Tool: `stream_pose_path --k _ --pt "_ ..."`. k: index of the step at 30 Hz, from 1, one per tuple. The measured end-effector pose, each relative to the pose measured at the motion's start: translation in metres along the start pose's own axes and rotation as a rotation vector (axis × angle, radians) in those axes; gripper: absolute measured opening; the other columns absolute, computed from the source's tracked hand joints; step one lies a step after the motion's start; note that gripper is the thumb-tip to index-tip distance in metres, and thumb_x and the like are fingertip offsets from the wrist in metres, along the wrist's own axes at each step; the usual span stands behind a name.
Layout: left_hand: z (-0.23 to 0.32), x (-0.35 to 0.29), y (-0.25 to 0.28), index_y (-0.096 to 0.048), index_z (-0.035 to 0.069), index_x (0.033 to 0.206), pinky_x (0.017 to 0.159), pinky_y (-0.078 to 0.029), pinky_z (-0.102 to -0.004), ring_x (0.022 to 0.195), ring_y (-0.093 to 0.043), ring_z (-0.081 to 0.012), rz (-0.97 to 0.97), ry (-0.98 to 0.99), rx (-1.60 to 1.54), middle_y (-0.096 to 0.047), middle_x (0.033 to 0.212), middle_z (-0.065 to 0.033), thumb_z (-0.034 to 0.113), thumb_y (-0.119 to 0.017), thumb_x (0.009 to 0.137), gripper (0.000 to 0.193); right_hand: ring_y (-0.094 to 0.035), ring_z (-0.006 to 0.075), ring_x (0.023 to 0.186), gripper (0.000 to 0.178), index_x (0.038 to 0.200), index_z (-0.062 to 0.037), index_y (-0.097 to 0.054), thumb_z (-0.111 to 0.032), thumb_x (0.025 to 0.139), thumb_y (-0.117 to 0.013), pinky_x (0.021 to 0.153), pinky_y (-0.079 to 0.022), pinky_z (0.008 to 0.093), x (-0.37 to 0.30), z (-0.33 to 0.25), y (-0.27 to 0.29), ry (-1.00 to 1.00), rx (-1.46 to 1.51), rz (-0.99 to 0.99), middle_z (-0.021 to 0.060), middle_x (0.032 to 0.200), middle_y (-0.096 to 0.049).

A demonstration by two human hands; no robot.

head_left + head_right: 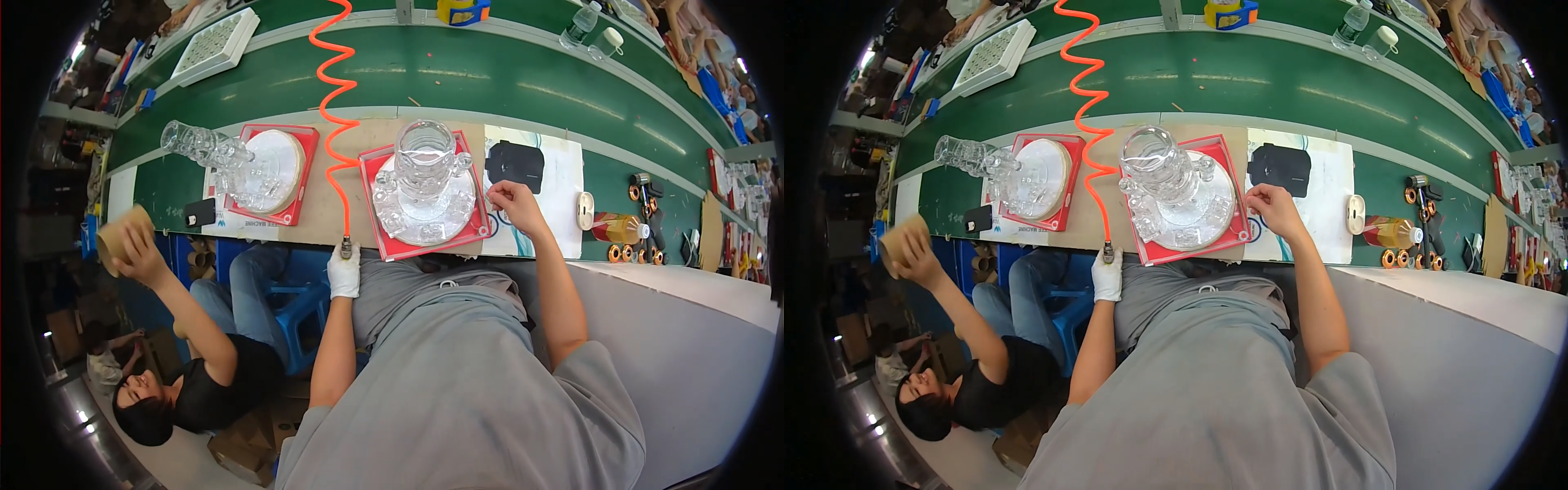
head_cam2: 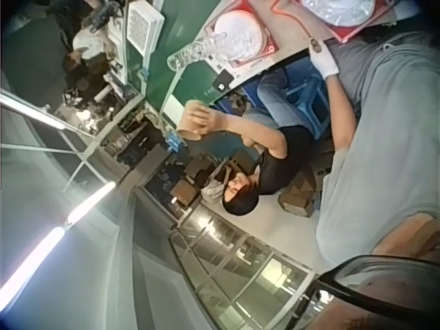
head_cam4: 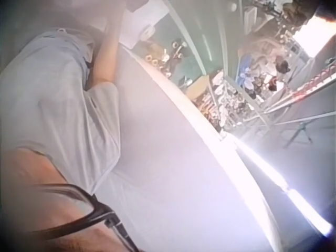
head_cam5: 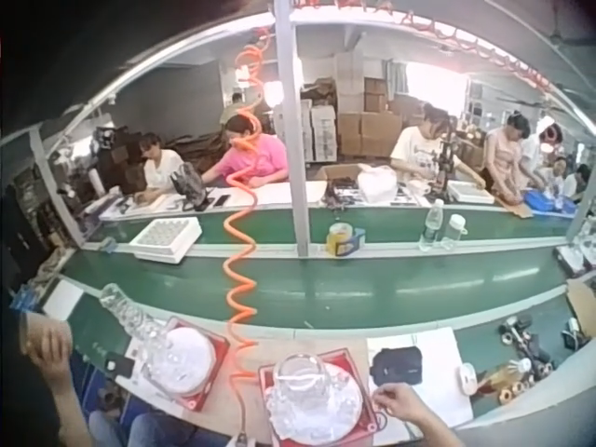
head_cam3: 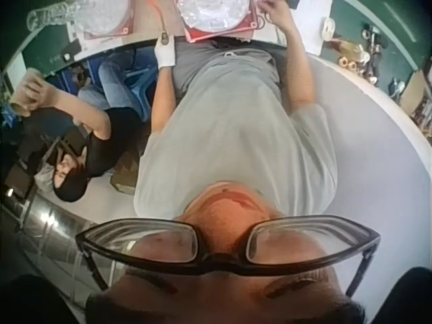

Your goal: Cleaning and preparing glass lighting components using a pneumatic air gun at an assembly line.

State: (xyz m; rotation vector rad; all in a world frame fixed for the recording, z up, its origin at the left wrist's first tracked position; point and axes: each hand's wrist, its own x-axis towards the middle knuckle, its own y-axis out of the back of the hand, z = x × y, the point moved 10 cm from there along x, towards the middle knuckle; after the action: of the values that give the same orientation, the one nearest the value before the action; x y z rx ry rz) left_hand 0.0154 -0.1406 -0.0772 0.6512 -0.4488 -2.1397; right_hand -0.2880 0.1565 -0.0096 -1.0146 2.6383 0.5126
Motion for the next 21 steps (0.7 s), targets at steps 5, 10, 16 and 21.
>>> stream_pose_path --k 5,10,16,21 --pt "-0.001 0.001 0.001 -0.062 -0.002 0.092 0.064 -0.046 -0.0291 0.064 -0.053 -0.0121 0.01 -0.03 0.046 -0.062 0.073 -0.0058 0.023 -0.068 0.087 0.026 -0.056 0.0087 0.072 0.011 0.094 0.004 -0.063 -0.003 0.089 -0.057 0.068 -0.048 0.0232 0.0 -0.009 -0.002 0.036 0.105 0.035 0.004 0.081 -0.063" --pt "0.002 0.002 -0.001 -0.062 -0.002 0.091 0.063 -0.045 -0.029 0.063 -0.052 -0.0114 0.009 -0.064 0.064 -0.062 0.071 -0.0051 0.023 -0.067 0.087 0.026 -0.058 0.0102 0.074 0.014 0.098 0.004 -0.064 -0.001 0.089 -0.054 0.069 -0.048 0.025 0.002 -0.016 -0.003 0.048 0.14 0.031 0.0054 0.082 -0.064" --pt "-0.009 0.002 0.001 -0.062 -0.001 0.091 0.06 -0.045 -0.0305 0.06 -0.051 -0.0114 0.045 -0.053 -0.012 -0.06 0.067 -0.0056 0.025 -0.069 0.085 0.028 -0.059 0.0135 0.078 0.021 0.108 0.0022 -0.064 -0.004 0.091 -0.053 0.076 -0.048 0.0261 0.003 -0.031 -0.03 0.14 -0.151 -0.195 0.0067 0.088 -0.065" --pt "-0.008 0.003 -0.004 -0.061 -0.002 0.089 0.06 -0.045 -0.0301 0.06 -0.05 -0.011 0.03 -0.059 -0.044 -0.059 0.067 -0.005 0.023 -0.069 0.086 0.026 -0.062 0.0191 0.076 0.018 0.101 0.0025 -0.066 -0.004 0.085 -0.061 0.073 -0.05 0.029 0.007 -0.049 -0.026 0.337 -0.28 -0.194 0.0116 0.084 -0.065"
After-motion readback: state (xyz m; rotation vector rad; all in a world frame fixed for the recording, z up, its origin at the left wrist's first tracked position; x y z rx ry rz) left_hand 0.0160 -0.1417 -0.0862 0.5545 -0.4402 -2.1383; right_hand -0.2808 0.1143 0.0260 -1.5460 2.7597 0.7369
